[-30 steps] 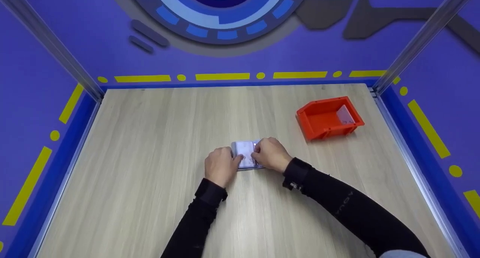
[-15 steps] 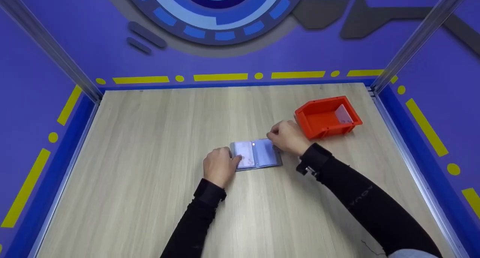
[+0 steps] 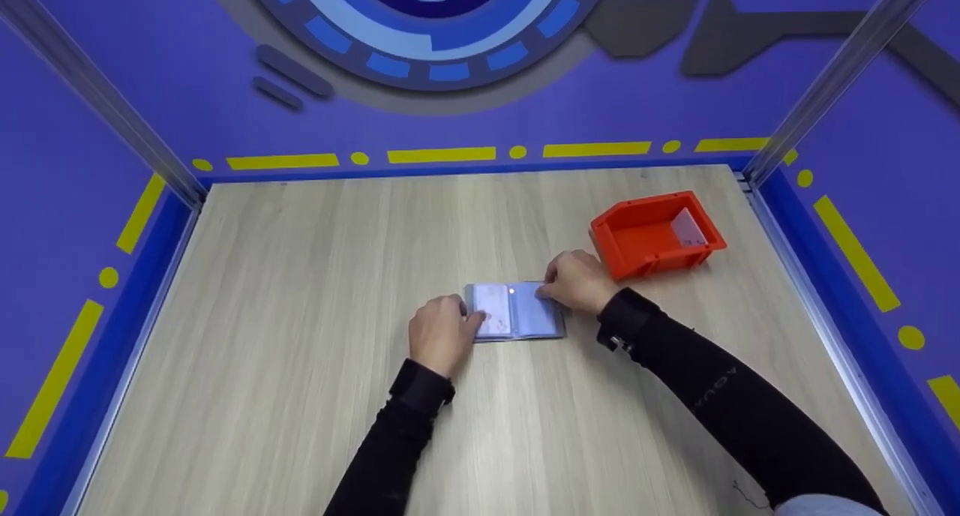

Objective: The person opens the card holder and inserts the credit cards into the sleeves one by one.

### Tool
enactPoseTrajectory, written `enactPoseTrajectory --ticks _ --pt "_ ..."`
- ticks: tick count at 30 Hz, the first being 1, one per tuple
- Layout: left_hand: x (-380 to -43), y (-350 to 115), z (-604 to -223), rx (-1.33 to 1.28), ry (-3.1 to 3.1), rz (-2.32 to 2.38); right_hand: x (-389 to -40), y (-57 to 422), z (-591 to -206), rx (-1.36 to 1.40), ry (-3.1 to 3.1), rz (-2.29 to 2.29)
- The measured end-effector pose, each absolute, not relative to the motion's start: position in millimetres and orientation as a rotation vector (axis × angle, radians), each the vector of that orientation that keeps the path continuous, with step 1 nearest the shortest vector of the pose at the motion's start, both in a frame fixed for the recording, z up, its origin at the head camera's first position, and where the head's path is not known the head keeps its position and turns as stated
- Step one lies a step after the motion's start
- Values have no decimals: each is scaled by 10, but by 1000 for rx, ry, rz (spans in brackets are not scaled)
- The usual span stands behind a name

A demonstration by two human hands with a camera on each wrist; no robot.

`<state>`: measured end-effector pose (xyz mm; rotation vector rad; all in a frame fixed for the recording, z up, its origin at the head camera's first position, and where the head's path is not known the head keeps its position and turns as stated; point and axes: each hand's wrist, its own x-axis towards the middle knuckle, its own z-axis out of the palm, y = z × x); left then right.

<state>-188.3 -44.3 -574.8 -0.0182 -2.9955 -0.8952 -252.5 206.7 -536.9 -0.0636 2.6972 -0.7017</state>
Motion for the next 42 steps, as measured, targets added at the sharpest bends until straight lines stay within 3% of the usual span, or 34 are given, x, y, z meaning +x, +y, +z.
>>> enactPoseTrajectory --ticks 42 --pt "-1881 -425 -5741 -17 -2997 -876 -2602 2040 -5445 -99 2649 -706"
